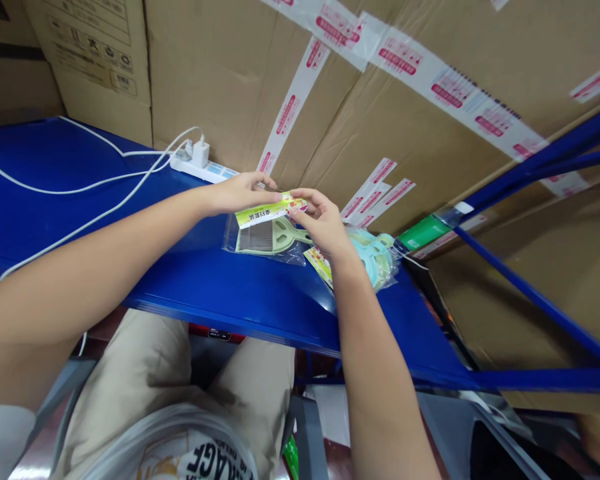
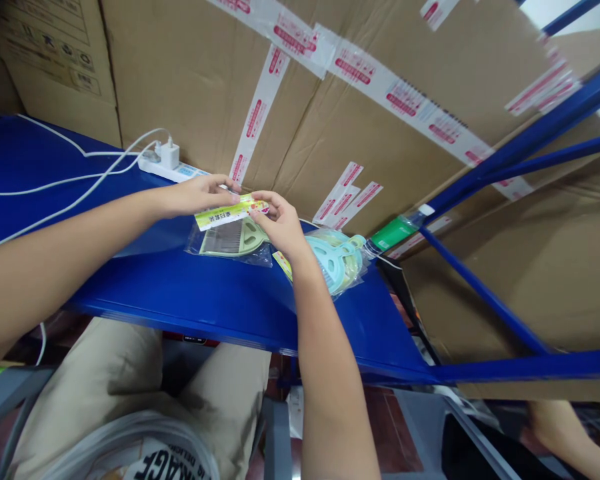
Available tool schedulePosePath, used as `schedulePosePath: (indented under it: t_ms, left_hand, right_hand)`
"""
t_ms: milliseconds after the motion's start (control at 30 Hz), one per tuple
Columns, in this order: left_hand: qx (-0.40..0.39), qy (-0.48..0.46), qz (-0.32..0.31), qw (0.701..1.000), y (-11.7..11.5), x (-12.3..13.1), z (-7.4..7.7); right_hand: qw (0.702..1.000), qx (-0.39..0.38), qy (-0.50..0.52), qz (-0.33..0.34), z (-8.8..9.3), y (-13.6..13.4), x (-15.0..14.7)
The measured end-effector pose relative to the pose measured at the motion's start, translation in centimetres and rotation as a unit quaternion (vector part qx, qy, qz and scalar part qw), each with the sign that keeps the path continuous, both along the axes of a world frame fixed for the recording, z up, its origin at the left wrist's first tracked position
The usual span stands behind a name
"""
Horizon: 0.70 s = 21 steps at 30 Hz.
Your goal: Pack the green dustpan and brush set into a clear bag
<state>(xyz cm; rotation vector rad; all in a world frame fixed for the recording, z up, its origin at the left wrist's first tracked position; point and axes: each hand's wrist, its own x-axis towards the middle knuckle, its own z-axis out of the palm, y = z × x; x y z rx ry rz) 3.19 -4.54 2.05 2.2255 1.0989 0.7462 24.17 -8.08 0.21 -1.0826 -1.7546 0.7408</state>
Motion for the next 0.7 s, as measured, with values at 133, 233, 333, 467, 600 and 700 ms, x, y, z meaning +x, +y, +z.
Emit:
schedulePosePath:
  t_ms: [133, 233, 333, 467, 600, 700]
  left_hand:
    - [-0.009, -0.009, -0.003, 1.000, -0.1, 0.2, -0.2]
    - [-0.012, -0.029, 0.016, 0.999, 0.6, -0.2, -0.4]
    - [-0.033, -0.063, 0.050, 0.996, 1.8, -1.2, -0.3]
    - [-0.093, -0.116, 0.096, 0.984, 3.7, -3.6, 0.3]
    - [-0.110, -0.139, 0.122, 0.977, 5.1, -5.9, 0.5]
    - [-0.145, -0.199, 0.146, 0.958, 5.1, -6.4, 0.5]
  right_hand:
    - [1.000, -0.025, 0.012, -0.006, -0.6, 0.4, -0.3]
    - [0.999, -0.024, 0.025, -0.039, -1.2, 1.2, -0.1]
    - [0.995, -0.004, -0.003, -0.102, -1.5, 1.5, 0.0]
    - [0.978, 0.018, -0.146, -0.149, -1.3, 0.5, -1.5]
    - [0.941, -0.021, -0.295, -0.162, -0.4, -0.5, -5.2]
    - [0.893, -0.059, -0.408, -0.180, 0.7, -0.3, -7.9]
